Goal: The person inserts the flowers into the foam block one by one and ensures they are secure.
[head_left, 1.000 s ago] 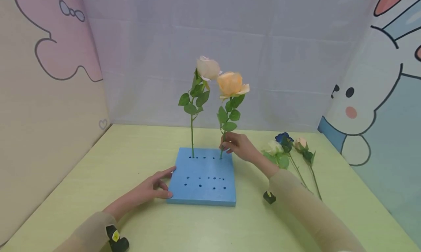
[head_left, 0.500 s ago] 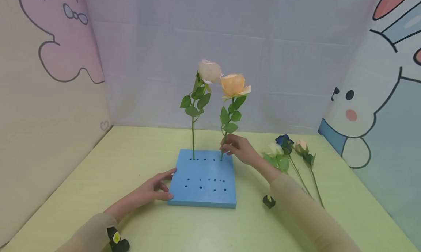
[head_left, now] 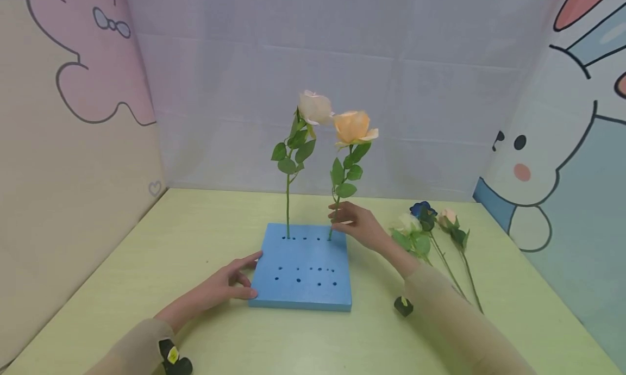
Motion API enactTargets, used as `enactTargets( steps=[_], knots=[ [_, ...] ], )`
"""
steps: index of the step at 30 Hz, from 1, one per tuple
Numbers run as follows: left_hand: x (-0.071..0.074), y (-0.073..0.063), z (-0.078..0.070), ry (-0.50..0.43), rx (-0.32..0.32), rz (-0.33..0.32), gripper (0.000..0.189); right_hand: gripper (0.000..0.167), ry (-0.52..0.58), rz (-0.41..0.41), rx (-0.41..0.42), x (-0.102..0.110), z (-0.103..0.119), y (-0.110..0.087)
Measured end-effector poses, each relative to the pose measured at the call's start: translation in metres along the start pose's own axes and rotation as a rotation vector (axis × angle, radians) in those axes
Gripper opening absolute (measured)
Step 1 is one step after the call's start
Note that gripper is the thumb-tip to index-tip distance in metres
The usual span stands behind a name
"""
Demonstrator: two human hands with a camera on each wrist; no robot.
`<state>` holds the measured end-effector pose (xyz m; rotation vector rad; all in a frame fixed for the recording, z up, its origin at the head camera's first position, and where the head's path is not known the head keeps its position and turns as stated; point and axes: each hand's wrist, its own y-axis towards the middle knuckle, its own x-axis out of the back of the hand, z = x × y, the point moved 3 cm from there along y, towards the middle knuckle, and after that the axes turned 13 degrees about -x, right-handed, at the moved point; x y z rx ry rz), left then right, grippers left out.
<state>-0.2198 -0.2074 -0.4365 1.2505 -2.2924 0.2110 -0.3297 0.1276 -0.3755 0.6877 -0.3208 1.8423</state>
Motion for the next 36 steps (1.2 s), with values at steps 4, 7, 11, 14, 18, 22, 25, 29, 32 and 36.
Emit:
enactTargets(
  steps=[4,7,11,14,18,22,25,29,32,36],
  knots=[
    [0.0,0.0,-0.001,0.002,0.004,0.001,0.086,0.049,0.036,-0.012,0.016,0.003,0.001,-0.006],
    [0.0,0.0,0.0,0.0,-0.001,0.003,0.086,0.05,0.029,-0.035,0.017,0.007,0.002,-0.011],
    [0.0,0.0,0.002,-0.012,-0.008,0.003,0.085,0.05,-0.02,-0.091,0.044,0.013,0.0,-0.019],
    [-0.001,0.0,0.003,-0.013,0.003,0.0,0.085,0.051,-0.041,-0.128,0.059,0.021,-0.002,-0.026],
    [-0.002,0.001,0.003,0.0,0.038,-0.011,0.085,0.051,-0.049,-0.152,0.056,0.035,-0.005,-0.038],
    [-0.002,0.0,0.001,0.006,0.071,-0.019,0.085,0.051,-0.092,-0.2,0.066,0.049,-0.008,-0.051],
    [-0.002,-0.001,0.0,0.009,0.069,-0.017,0.085,0.051,-0.124,-0.25,0.085,0.06,-0.009,-0.061],
    [-0.002,0.0,-0.001,0.008,0.058,-0.015,0.084,0.05,-0.162,-0.294,0.09,0.074,-0.012,-0.073],
    [-0.002,0.0,-0.001,0.01,0.06,-0.012,0.084,0.049,-0.178,-0.315,0.079,0.082,-0.018,-0.08],
    [-0.002,0.0,0.0,0.008,0.058,-0.007,0.083,0.047,-0.181,-0.334,0.044,0.089,-0.025,-0.089]
  ],
)
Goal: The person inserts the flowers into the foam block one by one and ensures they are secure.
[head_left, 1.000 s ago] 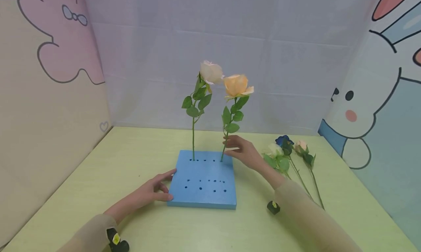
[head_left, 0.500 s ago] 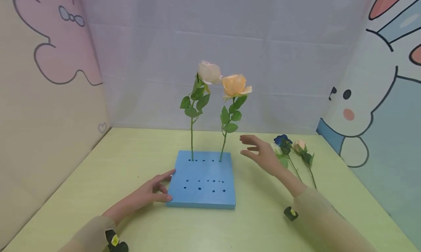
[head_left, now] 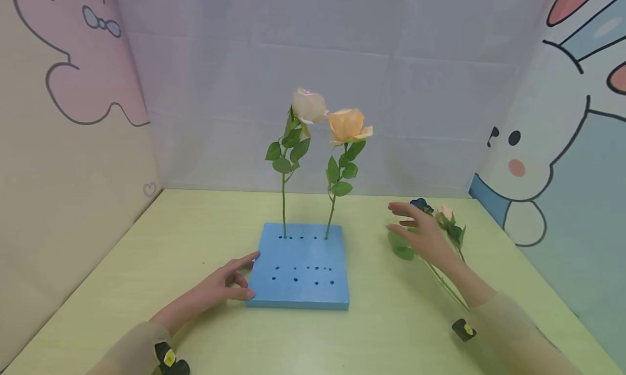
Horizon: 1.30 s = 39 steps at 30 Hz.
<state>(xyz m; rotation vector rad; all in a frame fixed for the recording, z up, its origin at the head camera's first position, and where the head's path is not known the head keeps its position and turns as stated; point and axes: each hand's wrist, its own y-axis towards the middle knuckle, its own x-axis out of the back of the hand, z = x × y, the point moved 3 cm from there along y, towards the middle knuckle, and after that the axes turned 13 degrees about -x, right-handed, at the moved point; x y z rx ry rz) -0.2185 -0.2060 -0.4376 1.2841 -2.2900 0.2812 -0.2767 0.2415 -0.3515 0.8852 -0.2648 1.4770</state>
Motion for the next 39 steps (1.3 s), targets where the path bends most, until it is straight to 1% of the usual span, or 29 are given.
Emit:
enactTargets(
  steps=[2,9,14,18,26,33,39],
  knots=[
    [0.0,0.0,0.001,-0.001,-0.003,0.0,0.083,0.047,-0.015,0.001,-0.023,0.003,-0.004,-0.004],
    [0.0,0.001,0.002,0.002,-0.007,-0.001,0.084,0.047,-0.088,-0.025,-0.038,0.012,-0.012,-0.018],
    [0.0,0.002,0.001,-0.009,-0.009,-0.001,0.084,0.048,-0.113,-0.034,-0.063,0.017,-0.02,-0.027],
    [0.001,0.001,0.001,-0.015,-0.005,-0.004,0.084,0.05,-0.135,-0.018,-0.081,0.019,-0.025,-0.035],
    [0.002,0.0,-0.001,0.003,-0.031,-0.006,0.084,0.053,-0.143,0.043,-0.145,0.025,-0.028,-0.049],
    [0.001,0.001,0.001,0.007,-0.009,-0.008,0.084,0.055,-0.167,0.053,-0.156,0.032,-0.035,-0.06],
    [0.002,0.001,-0.002,-0.006,-0.041,0.0,0.085,0.056,-0.162,0.092,-0.172,0.036,-0.039,-0.066]
  ],
)
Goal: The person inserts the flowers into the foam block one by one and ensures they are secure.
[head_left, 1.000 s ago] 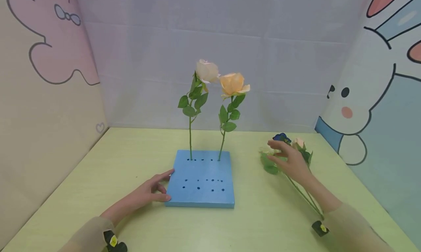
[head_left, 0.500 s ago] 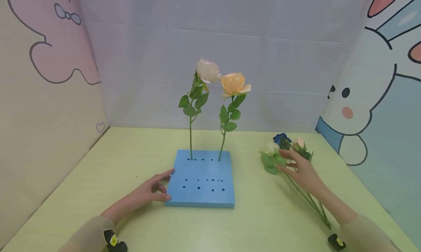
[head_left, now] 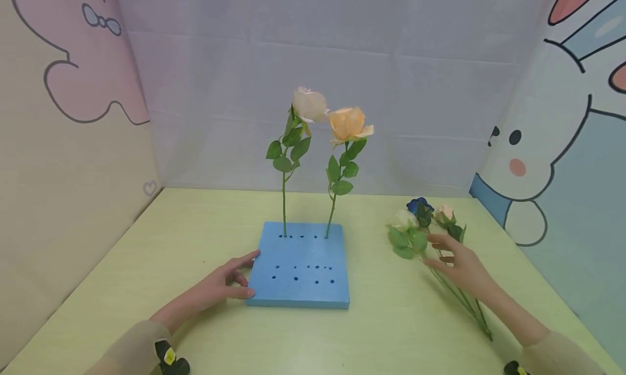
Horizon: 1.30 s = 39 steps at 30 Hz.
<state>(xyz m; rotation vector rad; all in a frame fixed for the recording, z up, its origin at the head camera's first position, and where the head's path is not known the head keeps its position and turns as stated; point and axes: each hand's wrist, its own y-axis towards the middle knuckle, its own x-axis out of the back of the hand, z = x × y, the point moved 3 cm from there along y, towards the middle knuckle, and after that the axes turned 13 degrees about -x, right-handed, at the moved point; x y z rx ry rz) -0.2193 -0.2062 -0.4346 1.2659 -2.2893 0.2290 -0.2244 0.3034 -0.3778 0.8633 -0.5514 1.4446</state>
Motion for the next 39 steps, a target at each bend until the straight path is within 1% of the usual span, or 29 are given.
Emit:
enactTargets(
  steps=[3,7,17,21,25,29,35,39],
  knots=[
    [0.0,0.0,-0.001,-0.005,-0.016,0.005,0.085,0.056,-0.008,0.021,0.002,0.0,-0.003,-0.002],
    [0.0,0.0,-0.002,-0.009,-0.02,0.005,0.085,0.057,-0.027,0.054,-0.013,0.0,-0.008,-0.005],
    [0.0,0.001,-0.001,-0.025,0.011,-0.006,0.085,0.06,-0.025,0.136,-0.06,-0.001,-0.017,-0.007],
    [0.0,0.002,0.0,-0.026,0.001,-0.004,0.085,0.061,-0.039,0.16,-0.054,-0.002,-0.018,-0.008],
    [0.0,0.002,0.0,-0.021,-0.004,-0.005,0.085,0.065,-0.05,0.211,-0.051,-0.001,-0.019,-0.008],
    [0.0,0.001,-0.001,-0.019,-0.01,-0.003,0.085,0.069,-0.057,0.257,-0.066,0.0,-0.023,-0.007],
    [0.0,-0.001,-0.001,-0.027,-0.018,0.004,0.085,0.069,-0.082,0.298,-0.043,0.002,-0.025,-0.007],
    [-0.001,-0.001,-0.001,-0.025,-0.015,0.0,0.084,0.067,-0.108,0.314,-0.042,0.003,-0.026,-0.007]
  ],
)
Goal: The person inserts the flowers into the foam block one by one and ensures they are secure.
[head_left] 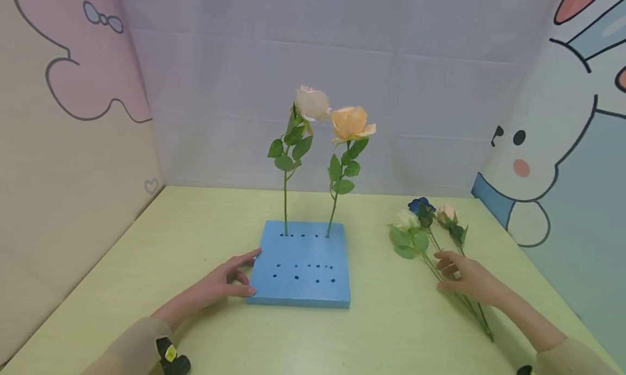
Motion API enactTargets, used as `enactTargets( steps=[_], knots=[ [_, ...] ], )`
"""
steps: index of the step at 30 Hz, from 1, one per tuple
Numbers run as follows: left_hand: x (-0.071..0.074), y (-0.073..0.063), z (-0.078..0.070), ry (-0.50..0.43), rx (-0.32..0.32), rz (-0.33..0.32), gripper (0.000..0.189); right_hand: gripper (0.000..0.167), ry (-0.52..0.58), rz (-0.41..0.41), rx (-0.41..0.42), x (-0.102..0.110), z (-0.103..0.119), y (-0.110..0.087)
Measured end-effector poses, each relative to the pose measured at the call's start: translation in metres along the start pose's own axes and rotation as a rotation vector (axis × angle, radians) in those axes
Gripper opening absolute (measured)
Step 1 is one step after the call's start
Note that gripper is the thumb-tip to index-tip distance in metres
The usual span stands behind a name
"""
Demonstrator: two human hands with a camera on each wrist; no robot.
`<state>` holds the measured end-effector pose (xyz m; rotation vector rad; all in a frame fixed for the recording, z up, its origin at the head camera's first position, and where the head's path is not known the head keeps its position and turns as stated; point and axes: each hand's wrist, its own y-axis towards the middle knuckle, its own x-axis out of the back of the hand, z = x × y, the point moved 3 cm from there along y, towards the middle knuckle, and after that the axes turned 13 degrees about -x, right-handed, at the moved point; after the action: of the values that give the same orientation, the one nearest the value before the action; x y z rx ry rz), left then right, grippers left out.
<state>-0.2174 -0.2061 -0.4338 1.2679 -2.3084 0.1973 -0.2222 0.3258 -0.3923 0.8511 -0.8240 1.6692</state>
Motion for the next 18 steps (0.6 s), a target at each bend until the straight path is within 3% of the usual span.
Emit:
enactTargets(
  steps=[9,18],
  knots=[
    [-0.0003,0.0004,-0.0015,0.024,0.013,-0.003,0.084,0.063,-0.037,0.035,-0.026,-0.0005,-0.0012,0.0019],
    [-0.0006,0.0006,-0.0005,0.023,0.033,-0.007,0.084,0.062,0.007,0.074,-0.058,-0.0008,-0.0015,0.0012]
  ],
)
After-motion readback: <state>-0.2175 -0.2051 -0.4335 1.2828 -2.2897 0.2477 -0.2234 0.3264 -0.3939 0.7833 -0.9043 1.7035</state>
